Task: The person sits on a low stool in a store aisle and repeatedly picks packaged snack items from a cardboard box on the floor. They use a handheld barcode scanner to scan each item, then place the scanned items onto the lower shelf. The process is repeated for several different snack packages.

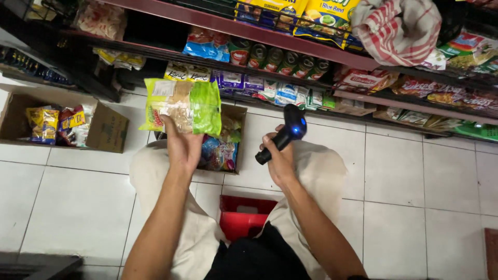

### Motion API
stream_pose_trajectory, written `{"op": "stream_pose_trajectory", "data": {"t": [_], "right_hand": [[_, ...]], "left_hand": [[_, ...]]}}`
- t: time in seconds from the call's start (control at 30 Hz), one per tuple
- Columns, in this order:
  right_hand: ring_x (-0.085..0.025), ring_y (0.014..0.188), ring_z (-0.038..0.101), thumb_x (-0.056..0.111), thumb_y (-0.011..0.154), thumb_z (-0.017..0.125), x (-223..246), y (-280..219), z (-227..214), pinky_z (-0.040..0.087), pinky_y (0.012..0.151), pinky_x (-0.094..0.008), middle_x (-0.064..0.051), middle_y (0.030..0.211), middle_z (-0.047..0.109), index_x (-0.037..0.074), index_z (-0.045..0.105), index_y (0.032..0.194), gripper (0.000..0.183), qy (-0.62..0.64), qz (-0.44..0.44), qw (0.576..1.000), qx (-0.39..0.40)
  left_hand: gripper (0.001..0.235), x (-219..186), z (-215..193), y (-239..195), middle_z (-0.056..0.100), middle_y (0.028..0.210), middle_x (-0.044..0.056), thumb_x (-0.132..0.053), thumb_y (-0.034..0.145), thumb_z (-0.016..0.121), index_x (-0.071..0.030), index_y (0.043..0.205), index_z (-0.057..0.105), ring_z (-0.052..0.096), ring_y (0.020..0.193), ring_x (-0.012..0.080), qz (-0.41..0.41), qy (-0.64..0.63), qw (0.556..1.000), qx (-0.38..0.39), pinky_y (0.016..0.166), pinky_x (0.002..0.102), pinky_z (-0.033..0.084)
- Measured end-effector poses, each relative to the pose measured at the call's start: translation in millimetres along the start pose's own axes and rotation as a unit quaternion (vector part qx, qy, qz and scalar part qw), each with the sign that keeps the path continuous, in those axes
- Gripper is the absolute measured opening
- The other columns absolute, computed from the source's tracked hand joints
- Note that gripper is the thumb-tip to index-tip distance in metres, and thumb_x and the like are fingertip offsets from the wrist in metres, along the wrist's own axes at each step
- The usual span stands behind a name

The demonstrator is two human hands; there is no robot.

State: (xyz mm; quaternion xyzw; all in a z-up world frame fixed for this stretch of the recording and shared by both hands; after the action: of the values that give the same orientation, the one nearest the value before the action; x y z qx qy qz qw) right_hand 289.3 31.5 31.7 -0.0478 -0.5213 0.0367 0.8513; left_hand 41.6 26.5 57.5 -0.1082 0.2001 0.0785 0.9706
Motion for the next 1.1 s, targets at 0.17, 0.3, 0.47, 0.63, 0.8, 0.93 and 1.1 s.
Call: {"op": "stream_pose_trajectory", "data": {"t": [0.17, 0.3, 0.47, 0.63, 0.8, 0.93, 1.1], "right_hand": [[-0.02, 0.099, 0.063, 0.007, 0.095, 0.069, -1.3, 4.6, 11.4, 0.052, 0.084, -0.034, -0.009, 0.11, 0.067, 0.009, 0.043, 0.127, 0.041, 0.009, 0.087, 0.996, 0.019], [-0.019, 0.116, 0.062, 0.005, 0.093, 0.069, 1.3, -1.4, 21.2, 0.053, 0.097, -0.034, -0.006, 0.124, 0.065, 0.009, 0.046, 0.135, 0.047, 0.016, 0.093, 0.994, 0.057], [-0.016, 0.112, 0.062, 0.002, 0.093, 0.071, -2.7, 1.2, -1.8, 0.053, 0.097, -0.033, -0.003, 0.121, 0.063, 0.006, 0.051, 0.134, 0.046, -0.024, 0.089, 0.994, 0.066], [-0.014, 0.084, 0.063, 0.003, 0.094, 0.075, 4.1, 1.9, -0.8, 0.055, 0.074, -0.031, -0.002, 0.094, 0.062, 0.002, 0.053, 0.123, 0.036, -0.17, 0.039, 0.982, 0.068], [-0.01, 0.079, 0.063, 0.014, 0.093, 0.074, 19.5, -0.2, -8.0, 0.053, 0.071, -0.028, -0.003, 0.09, 0.066, 0.004, 0.058, 0.119, 0.033, -0.325, -0.001, 0.939, 0.113], [-0.009, 0.07, 0.057, 0.023, 0.097, 0.075, 23.3, -9.1, -11.8, 0.047, 0.061, -0.029, -0.003, 0.08, 0.063, 0.001, 0.061, 0.105, 0.028, -0.416, 0.016, 0.899, 0.139], [-0.009, 0.054, 0.053, 0.026, 0.095, 0.073, 2.4, -21.1, -3.7, 0.043, 0.048, -0.029, -0.002, 0.064, 0.059, 0.003, 0.064, 0.095, 0.025, -0.403, 0.115, 0.891, 0.177]], "left_hand": [[0.075, 20.2, 9.1, -13.0, 0.043, 0.16, 0.01, -0.058, 0.102, 0.041, -0.011, 0.159, 0.03, 0.039, 0.15, 0.026, -0.047, 0.04, 0.998, 0.024, 0.124, 0.044, 0.035], [0.07, 38.5, 20.8, -25.9, 0.044, 0.157, 0.01, -0.054, 0.101, 0.045, -0.013, 0.157, 0.03, 0.042, 0.146, 0.026, -0.092, 0.051, 0.994, 0.04, 0.123, 0.045, 0.035], [0.068, 45.2, 12.8, -22.7, 0.046, 0.156, 0.012, -0.052, 0.104, 0.045, -0.01, 0.156, 0.033, 0.048, 0.143, 0.0259, -0.126, 0.028, 0.99, 0.053, 0.122, 0.046, 0.037], [0.069, 26.8, 20.0, -16.0, 0.046, 0.156, 0.01, -0.053, 0.103, 0.045, -0.013, 0.157, 0.031, 0.048, 0.143, 0.0259, -0.093, 0.062, 0.992, 0.057, 0.121, 0.046, 0.038], [0.078, -37.8, 16.3, 29.2, 0.048, 0.153, 0.011, -0.063, 0.093, 0.045, -0.019, 0.154, 0.028, 0.05, 0.141, 0.0286, -0.081, 0.149, 0.984, 0.049, 0.117, 0.053, 0.041], [0.086, -72.4, -8.9, 49.8, 0.049, 0.156, 0.014, -0.072, 0.095, 0.048, -0.012, 0.156, 0.035, 0.048, 0.146, 0.0294, -0.038, 0.257, 0.96, 0.1, 0.124, 0.051, 0.037], [0.08, -44.6, -21.7, 51.3, 0.052, 0.152, 0.013, -0.068, 0.097, 0.045, -0.012, 0.153, 0.038, 0.052, 0.142, 0.0291, -0.06, 0.226, 0.97, 0.072, 0.121, 0.05, 0.039]]}}
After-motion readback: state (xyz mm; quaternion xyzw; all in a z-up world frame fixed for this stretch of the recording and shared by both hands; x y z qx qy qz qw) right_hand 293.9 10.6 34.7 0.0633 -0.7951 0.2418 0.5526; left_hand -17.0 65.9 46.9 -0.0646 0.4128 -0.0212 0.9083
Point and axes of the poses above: each hand's wrist, its own y-axis towards the middle knuckle, its own z-axis out of the palm, x = y × z, the point moved 2 cm from there along y, towards the middle knuckle
